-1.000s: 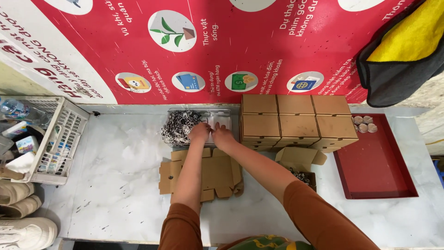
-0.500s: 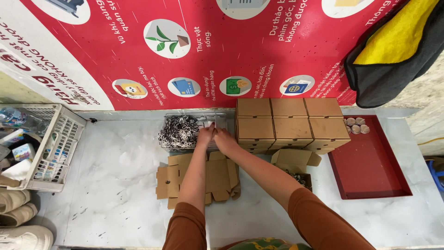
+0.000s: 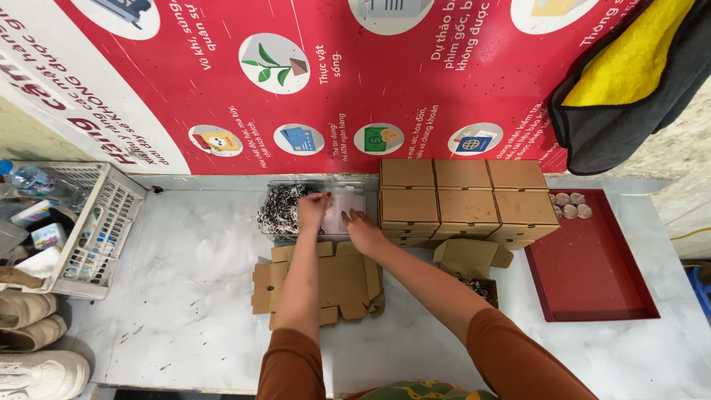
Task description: The person assembles flat cardboard boxes, places shredded paper and a small plastic bag containing a round item into each box, then closes and stacks the boxes. The process is repeated for multiple boxes in a consistent sequence.
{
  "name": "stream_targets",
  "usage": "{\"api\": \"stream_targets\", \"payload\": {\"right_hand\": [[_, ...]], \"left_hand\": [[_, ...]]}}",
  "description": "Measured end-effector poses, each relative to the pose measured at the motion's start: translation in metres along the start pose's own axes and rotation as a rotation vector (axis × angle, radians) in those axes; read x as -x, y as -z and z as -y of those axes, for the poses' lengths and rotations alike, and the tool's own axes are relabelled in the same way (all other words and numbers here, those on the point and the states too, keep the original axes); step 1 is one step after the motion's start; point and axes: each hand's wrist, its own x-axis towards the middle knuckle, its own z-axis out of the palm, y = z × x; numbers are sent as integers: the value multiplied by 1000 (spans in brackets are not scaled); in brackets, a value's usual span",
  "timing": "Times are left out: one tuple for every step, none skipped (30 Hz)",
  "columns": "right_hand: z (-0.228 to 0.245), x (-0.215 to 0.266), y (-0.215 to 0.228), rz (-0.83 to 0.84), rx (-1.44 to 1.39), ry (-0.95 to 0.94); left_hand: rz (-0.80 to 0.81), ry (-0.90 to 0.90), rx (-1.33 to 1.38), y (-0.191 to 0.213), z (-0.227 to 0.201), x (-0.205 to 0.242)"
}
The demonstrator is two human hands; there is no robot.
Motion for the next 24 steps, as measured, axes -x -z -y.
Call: {"api": "stream_targets", "payload": {"right_hand": [[1,5,5,-2,0,5],[2,10,11,-97,-74,56],[4,15,15,-193,-151,107],[11,24,29,-196,-153,110],[18,32,43,-270,-382,72],[25,41,57,-340,-611,33],[29,52,70,-339,-614,35],[33,64,83,-270,-913,-31],[36,75,96,-195,-1209,-101],[33,85,96,-197,-1211,-100],[27,96,98,-299,-1373,44],[22,107,99,-404,-1527,195],[17,121,106,-410,-1527,187],[13,135,112,-479,-1504,172],[7,149,119,-553,-1478,155],[8,165,137,-566,-1476,147],[7,182,155,-614,-1356,139],[6,199,174,-659,-1235,128],[2,213,185,-674,-1229,120],[-3,227,197,-753,-945,162],[-6,242,207,-816,-660,192],[-13,254,210,-827,-655,177],[-21,266,212,-801,-664,116],[-30,277,214,-775,-674,55]], "left_hand": [[-4,-3,-1,6,-17,12],[-9,-39,44,13,-35,24],[-12,-74,86,20,-52,37],[-15,-77,83,23,-71,56],[6,-38,146,27,-90,75],[27,1,210,29,-110,93],[24,2,207,28,-116,108],[60,36,240,25,-121,124],[99,69,272,22,-127,138],[99,69,269,18,-124,148],[148,57,281,11,-122,157],[197,45,293,3,-119,166],[205,49,291,-7,-117,175],[244,45,297,-17,-115,185],[287,40,301,-29,-114,193],[300,42,297,-38,-115,202],[329,26,298,-48,-117,210],[358,11,299,-58,-119,218],[375,11,297,-68,-125,225],[393,-24,272,-79,-131,232],[413,-56,245,-89,-136,240],[431,-53,240,-97,-138,247],[458,-86,177,-106,-140,253],[485,-119,114,-116,-141,259]]}}
